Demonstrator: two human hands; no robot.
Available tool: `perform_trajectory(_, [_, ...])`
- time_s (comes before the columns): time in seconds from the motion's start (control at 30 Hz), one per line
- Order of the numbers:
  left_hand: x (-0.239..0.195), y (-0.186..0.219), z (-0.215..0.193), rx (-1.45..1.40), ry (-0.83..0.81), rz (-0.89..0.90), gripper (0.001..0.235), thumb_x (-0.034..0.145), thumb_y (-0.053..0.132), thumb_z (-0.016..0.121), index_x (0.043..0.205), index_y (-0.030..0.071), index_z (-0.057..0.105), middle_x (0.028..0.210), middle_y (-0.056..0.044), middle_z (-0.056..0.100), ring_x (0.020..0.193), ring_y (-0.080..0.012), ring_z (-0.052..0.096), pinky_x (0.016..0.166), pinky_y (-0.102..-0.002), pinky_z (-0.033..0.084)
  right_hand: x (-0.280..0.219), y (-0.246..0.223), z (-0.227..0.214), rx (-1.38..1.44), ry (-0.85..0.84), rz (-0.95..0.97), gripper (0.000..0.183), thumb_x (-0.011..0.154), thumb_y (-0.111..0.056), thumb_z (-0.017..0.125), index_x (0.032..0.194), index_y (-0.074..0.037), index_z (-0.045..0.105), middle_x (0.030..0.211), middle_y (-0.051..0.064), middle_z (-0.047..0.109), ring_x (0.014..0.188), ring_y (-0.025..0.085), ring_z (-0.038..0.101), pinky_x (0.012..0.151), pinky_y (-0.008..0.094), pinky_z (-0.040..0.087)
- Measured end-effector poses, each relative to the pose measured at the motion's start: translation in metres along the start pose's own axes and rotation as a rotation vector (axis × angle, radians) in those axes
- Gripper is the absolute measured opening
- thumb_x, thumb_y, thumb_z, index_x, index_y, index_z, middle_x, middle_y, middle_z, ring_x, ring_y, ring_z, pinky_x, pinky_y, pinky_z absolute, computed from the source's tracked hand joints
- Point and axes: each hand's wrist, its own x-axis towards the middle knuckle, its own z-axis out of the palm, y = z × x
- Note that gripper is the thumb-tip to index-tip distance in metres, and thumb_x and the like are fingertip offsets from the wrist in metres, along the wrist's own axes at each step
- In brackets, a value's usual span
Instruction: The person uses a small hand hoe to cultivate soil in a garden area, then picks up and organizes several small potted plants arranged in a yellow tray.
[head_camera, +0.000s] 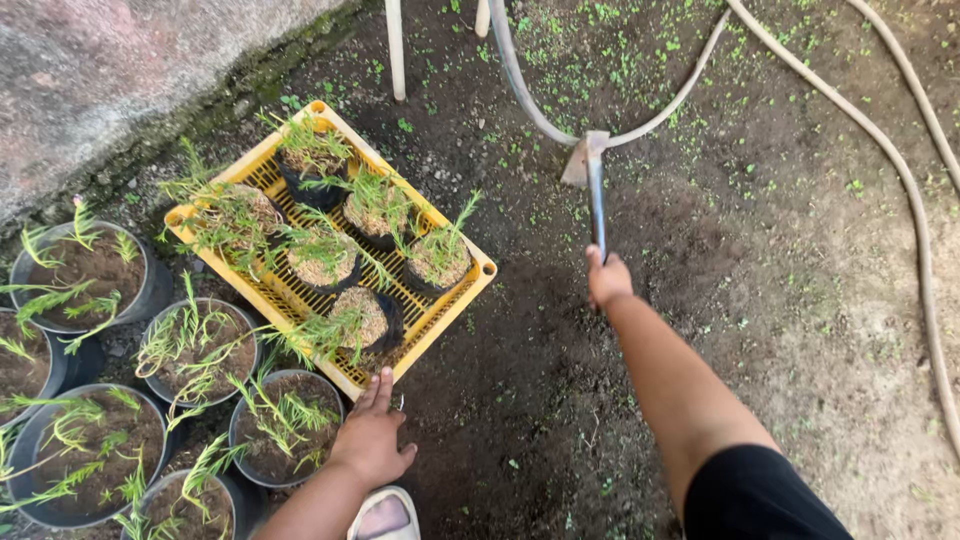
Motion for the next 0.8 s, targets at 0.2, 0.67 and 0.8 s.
perform_trajectory(0.2, [-0.001,0.001,0.002,-0.011,-0.004,0.000,0.056,0.087,0.045,0.071,0.132,0.012,0.066,0.169,-0.022,-0.006,0.159,-0.0338,0.006,0.128,-0.035,0.016,-0.086,0.074,-0.012,0.095,-0.008,0.020,0.054,0.099,-0.058,0.052,0.098,-0.004,0.052,0.058,0.008,0.053,0.040,0.022,0.053,0.040,0.040,0.044])
perform_trajectory(0.67, [0.006,-0.008,0.018,0.039,0.066,0.060,0.059,0.086,0.047,0.072,0.130,0.008,0.067,0.168,-0.028,-0.003,0.157,-0.0384,0.010,0.128,-0.039,0.016,-0.156,0.023,-0.055,-0.077,-0.156,-0.059,0.056,0.090,-0.064,0.061,0.084,-0.009,0.058,0.057,0.002,0.053,0.047,0.016,0.054,0.044,0.035,0.044])
perform_trajectory(0.8, [0.005,-0.010,0.016,-0.008,0.073,0.074,0.057,0.085,0.045,0.072,0.129,0.009,0.067,0.168,-0.026,-0.003,0.157,-0.0374,0.010,0.127,-0.039,0.017,-0.079,-0.062,-0.016,-0.221,-0.102,-0.238,0.062,0.093,-0.066,0.059,0.083,-0.004,0.060,0.061,0.009,0.060,0.050,0.022,0.061,0.049,0.039,0.050])
